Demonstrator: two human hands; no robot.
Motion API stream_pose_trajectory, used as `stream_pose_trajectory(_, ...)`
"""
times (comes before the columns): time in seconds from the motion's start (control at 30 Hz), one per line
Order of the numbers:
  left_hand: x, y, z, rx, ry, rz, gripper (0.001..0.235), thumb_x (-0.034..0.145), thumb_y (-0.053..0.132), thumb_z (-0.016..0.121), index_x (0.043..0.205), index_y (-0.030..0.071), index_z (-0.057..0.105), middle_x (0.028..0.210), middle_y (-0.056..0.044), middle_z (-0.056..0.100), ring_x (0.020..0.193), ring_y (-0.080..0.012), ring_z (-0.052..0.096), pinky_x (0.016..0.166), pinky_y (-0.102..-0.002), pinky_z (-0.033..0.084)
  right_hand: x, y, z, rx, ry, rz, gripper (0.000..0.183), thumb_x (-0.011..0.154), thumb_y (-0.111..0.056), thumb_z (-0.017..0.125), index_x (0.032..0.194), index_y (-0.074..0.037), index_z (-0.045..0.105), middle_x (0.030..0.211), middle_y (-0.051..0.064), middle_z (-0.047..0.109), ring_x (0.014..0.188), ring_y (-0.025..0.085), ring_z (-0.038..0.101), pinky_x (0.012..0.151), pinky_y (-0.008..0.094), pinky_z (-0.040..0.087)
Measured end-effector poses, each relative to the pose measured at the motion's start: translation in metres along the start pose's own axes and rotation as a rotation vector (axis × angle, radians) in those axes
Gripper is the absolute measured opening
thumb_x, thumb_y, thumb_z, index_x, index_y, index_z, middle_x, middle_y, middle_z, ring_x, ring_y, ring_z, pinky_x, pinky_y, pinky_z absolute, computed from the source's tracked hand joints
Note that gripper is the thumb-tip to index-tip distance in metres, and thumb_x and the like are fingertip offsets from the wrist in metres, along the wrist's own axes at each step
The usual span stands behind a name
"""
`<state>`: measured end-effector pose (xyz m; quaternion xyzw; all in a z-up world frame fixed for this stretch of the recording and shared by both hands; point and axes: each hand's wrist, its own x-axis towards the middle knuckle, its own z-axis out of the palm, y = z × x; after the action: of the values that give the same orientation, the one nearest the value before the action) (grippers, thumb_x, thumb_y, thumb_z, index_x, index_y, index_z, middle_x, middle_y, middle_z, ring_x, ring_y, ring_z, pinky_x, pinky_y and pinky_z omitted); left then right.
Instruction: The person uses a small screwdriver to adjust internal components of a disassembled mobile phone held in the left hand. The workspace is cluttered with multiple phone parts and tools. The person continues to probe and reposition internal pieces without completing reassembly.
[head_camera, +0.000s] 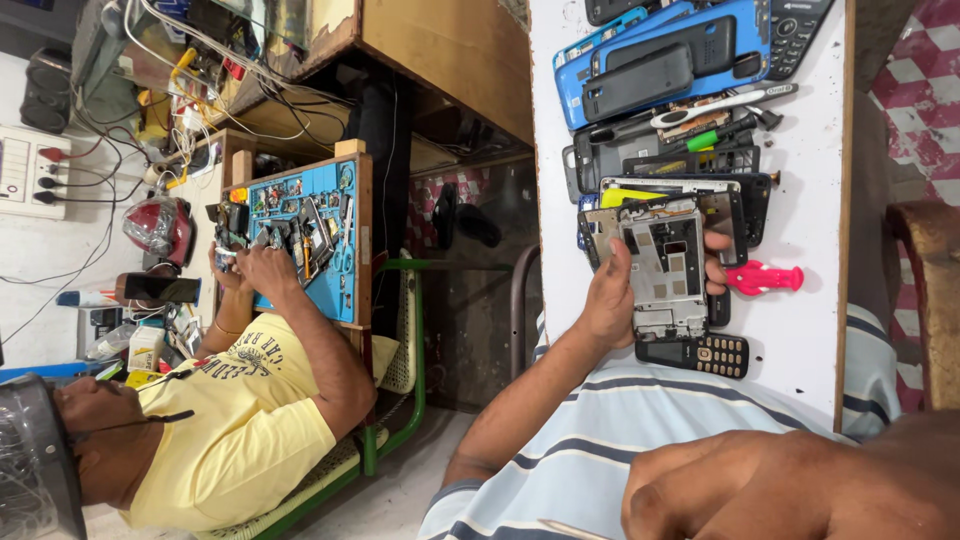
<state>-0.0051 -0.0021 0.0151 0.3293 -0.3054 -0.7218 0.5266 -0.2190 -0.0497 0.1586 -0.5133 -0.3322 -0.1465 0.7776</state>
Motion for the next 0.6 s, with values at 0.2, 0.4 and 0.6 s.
stream_pose_trajectory(0.2,0.001,0.0,0.001,0.006,-0.002,0.007,0.101,0.097,0.083,0.045,0.14,-0.007,0.053,0.113,-0.016,0.068,0.107,-0.0229,0.068,0.1,-0.037,0.056,0.003,-0.003,0.0,0.043,0.044,-0.042,0.047,0.123,-0.035,0.037,0.104,0.005,0.054,0.096,0.024,0.055,0.097,0.041,0.061,0.09,0.057,0.046)
stream_pose_trajectory(0.4,0.001,-0.003,-0.002,-0.014,-0.002,0.01,0.1,0.097,0.083,0.046,0.141,-0.007,0.053,0.114,-0.017,0.067,0.107,-0.0231,0.068,0.1,-0.038,0.056,-0.001,0.005,-0.002,-0.001,0.009,-0.101,0.043,0.119,-0.029,0.039,0.096,0.006,0.05,0.099,0.029,0.059,0.101,0.046,0.063,0.09,0.058,0.048)
stream_pose_trajectory(0.6,0.0,-0.001,-0.004,-0.03,-0.02,0.012,0.1,0.097,0.082,0.044,0.142,-0.007,0.051,0.116,-0.016,0.067,0.109,-0.0231,0.067,0.101,-0.038,0.056,-0.032,0.013,0.009,0.192,0.276,0.332,0.052,0.102,-0.043,0.061,0.096,0.009,0.058,0.103,0.023,0.064,0.101,0.036,0.064,0.088,0.05,0.051)
